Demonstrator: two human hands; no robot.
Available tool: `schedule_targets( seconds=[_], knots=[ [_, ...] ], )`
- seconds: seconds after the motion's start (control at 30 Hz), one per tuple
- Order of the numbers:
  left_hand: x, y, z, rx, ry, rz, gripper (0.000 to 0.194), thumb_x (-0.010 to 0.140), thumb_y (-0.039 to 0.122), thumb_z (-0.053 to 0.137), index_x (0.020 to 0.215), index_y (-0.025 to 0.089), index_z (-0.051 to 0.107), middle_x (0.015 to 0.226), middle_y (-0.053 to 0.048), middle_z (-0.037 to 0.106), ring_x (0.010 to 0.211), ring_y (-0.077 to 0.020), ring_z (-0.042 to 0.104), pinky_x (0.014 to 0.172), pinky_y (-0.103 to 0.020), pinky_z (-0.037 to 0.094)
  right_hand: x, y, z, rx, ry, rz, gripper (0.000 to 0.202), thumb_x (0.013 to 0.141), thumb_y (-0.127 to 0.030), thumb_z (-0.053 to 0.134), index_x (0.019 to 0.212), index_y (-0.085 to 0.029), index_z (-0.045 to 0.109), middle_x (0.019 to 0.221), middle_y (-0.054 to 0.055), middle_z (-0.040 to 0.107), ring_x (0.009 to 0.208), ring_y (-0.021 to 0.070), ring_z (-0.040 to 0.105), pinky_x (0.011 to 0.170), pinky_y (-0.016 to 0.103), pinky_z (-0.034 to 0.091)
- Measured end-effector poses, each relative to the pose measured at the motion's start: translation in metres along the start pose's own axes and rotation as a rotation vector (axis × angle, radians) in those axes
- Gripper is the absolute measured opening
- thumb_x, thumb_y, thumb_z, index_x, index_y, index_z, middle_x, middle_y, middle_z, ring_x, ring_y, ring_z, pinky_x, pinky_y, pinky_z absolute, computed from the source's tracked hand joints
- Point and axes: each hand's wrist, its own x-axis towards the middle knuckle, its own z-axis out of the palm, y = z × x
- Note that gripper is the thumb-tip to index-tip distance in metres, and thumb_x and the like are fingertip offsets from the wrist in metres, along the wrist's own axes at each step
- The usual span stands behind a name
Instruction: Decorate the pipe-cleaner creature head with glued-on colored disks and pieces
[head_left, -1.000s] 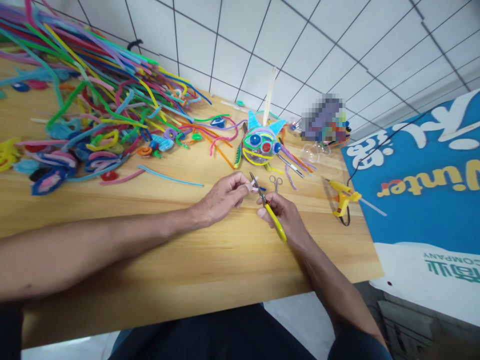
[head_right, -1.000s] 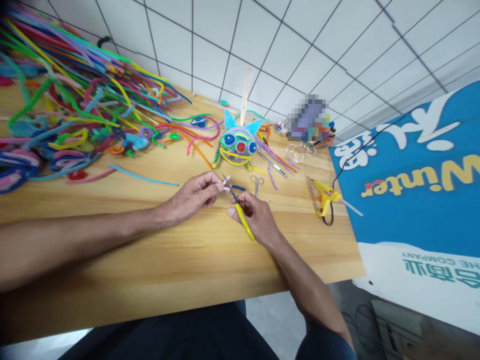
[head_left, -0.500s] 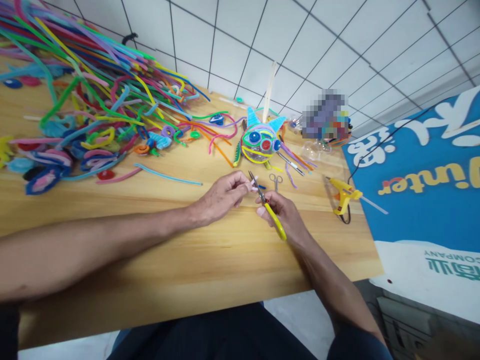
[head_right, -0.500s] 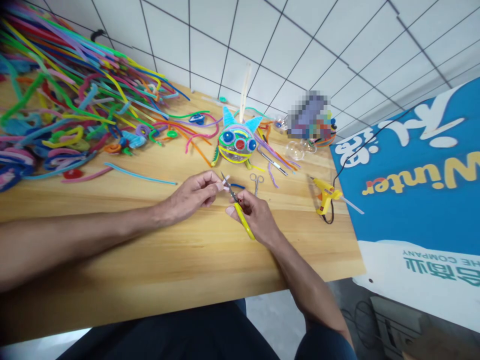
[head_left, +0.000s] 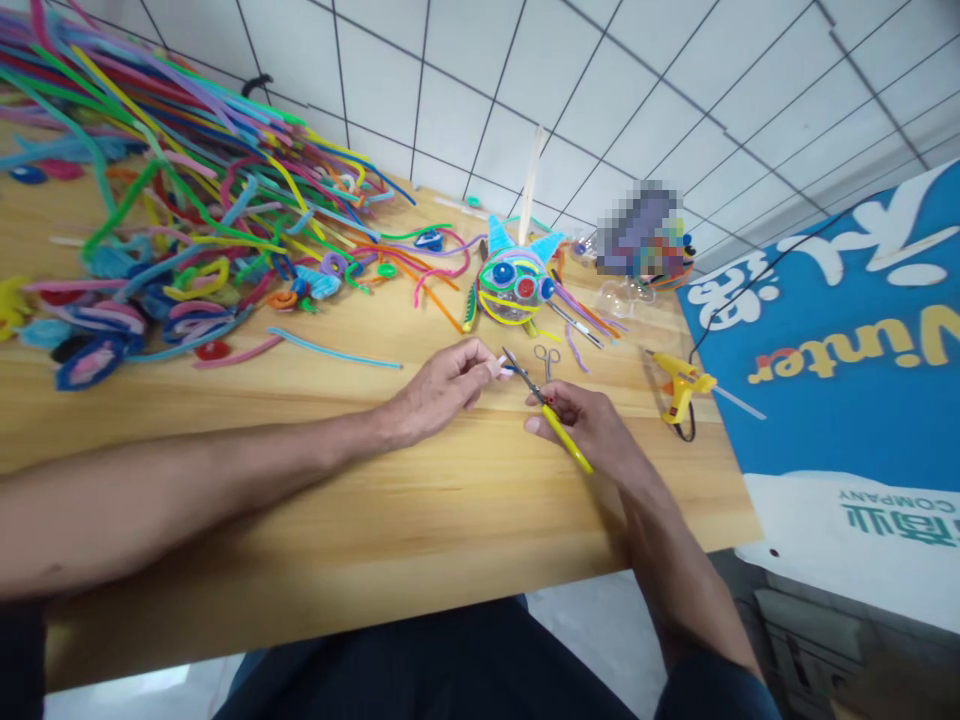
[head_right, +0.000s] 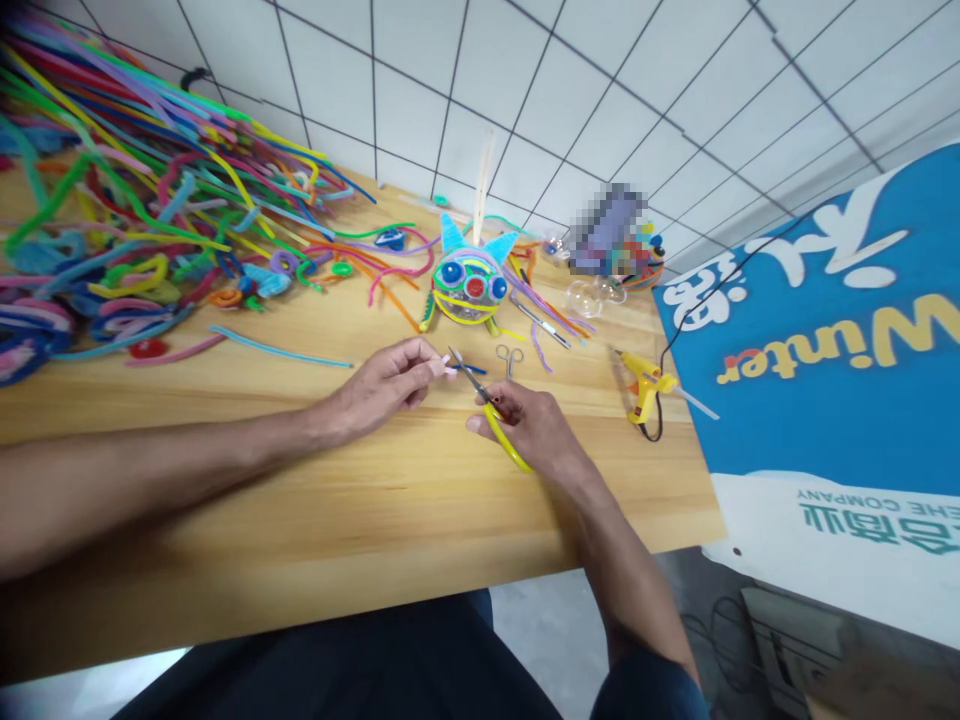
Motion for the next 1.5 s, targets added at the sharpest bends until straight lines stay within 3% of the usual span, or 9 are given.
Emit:
schedule_targets(
  seconds=[0.1,0.27,0.43,0.67,0.77,0.83,1.07,1.33,1.5],
  knots=[
    [-0.001,-0.002,0.0,0.006,-0.009,0.003,0.024,0.096,0.039,0.057,0.093,0.017,0.064,0.061,0.006,0.047,0.052,-0.0091,0.04,0.049,-0.021,0.031,-0.011,0.004,-0.024,-0.197,0.034,-0.016,0.035,0.082,-0.053,0.075,0.094,-0.021,0.07,0.065,-0.005,0.05,0.059,0.0118,0.042,0.057,0.026,0.032],
    [-0.001,-0.007,0.001,0.032,-0.009,-0.006,0.023,0.098,0.038,0.055,0.095,0.017,0.064,0.068,0.004,0.052,0.053,-0.009,0.041,0.049,-0.021,0.032,-0.036,0.05,-0.063,-0.599,0.311,0.139,0.036,0.086,-0.04,0.061,0.115,-0.021,0.072,0.074,0.003,0.066,0.065,0.0184,0.058,0.061,0.029,0.038],
    [-0.003,-0.004,0.002,0.116,-0.003,0.002,0.015,0.095,0.029,0.054,0.092,0.017,0.062,0.087,-0.001,0.065,0.058,-0.0089,0.044,0.054,-0.023,0.036,-0.043,0.092,-0.073,-0.787,0.368,0.373,0.045,0.089,-0.037,0.056,0.13,-0.02,0.068,0.088,0.008,0.075,0.075,0.0247,0.067,0.061,0.031,0.039],
    [-0.007,0.0,0.0,0.279,-0.061,0.003,0.015,0.092,0.026,0.053,0.083,0.018,0.061,0.085,-0.001,0.067,0.082,-0.0158,0.061,0.075,-0.028,0.044,-0.047,0.064,-0.055,-0.941,0.382,0.375,0.036,0.096,-0.037,0.057,0.124,-0.023,0.072,0.107,0.012,0.079,0.092,0.031,0.073,0.068,0.036,0.046],
    [-0.007,-0.003,-0.001,0.302,-0.129,-0.003,0.013,0.091,0.027,0.054,0.082,0.019,0.059,0.085,-0.001,0.067,0.086,-0.0175,0.063,0.078,-0.029,0.045,-0.043,0.034,-0.041,-0.792,0.458,0.077,0.025,0.096,-0.036,0.06,0.109,-0.022,0.076,0.105,0.011,0.079,0.094,0.0278,0.073,0.076,0.037,0.051],
    [-0.007,-0.002,-0.001,0.334,-0.173,0.0,0.012,0.092,0.028,0.054,0.084,0.019,0.058,0.083,0.0,0.066,0.083,-0.0171,0.062,0.077,-0.03,0.045,-0.032,0.014,-0.028,-0.522,0.377,-0.113,0.021,0.096,-0.036,0.062,0.105,-0.022,0.076,0.097,0.008,0.079,0.087,0.0225,0.073,0.078,0.035,0.054],
    [-0.008,0.007,-0.003,0.387,-0.31,0.114,0.019,0.095,0.034,0.052,0.086,0.019,0.058,0.084,0.0,0.064,0.08,-0.0159,0.058,0.074,-0.03,0.042,0.014,-0.012,0.021,0.289,0.033,-0.214,0.018,0.088,-0.034,0.072,0.101,-0.022,0.07,0.088,0.002,0.077,0.082,0.0164,0.074,0.075,0.029,0.057],
    [-0.003,0.003,0.0,0.136,-0.235,-0.02,0.032,0.089,0.05,0.064,0.086,0.018,0.058,0.076,0.004,0.052,0.067,-0.0112,0.045,0.063,-0.026,0.035,0.014,0.0,0.039,0.465,0.376,-0.194,0.018,0.08,-0.032,0.081,0.089,-0.024,0.067,0.075,-0.003,0.072,0.067,0.0126,0.066,0.066,0.027,0.055],
    [-0.002,0.008,0.001,0.095,-0.226,-0.068,0.021,0.089,0.039,0.064,0.083,0.019,0.06,0.071,0.004,0.053,0.062,-0.0102,0.043,0.062,-0.026,0.035,0.01,0.002,0.045,0.465,0.393,-0.187,0.018,0.082,-0.035,0.079,0.09,-0.025,0.068,0.078,-0.002,0.073,0.068,0.0133,0.068,0.068,0.029,0.057]
  ],
)
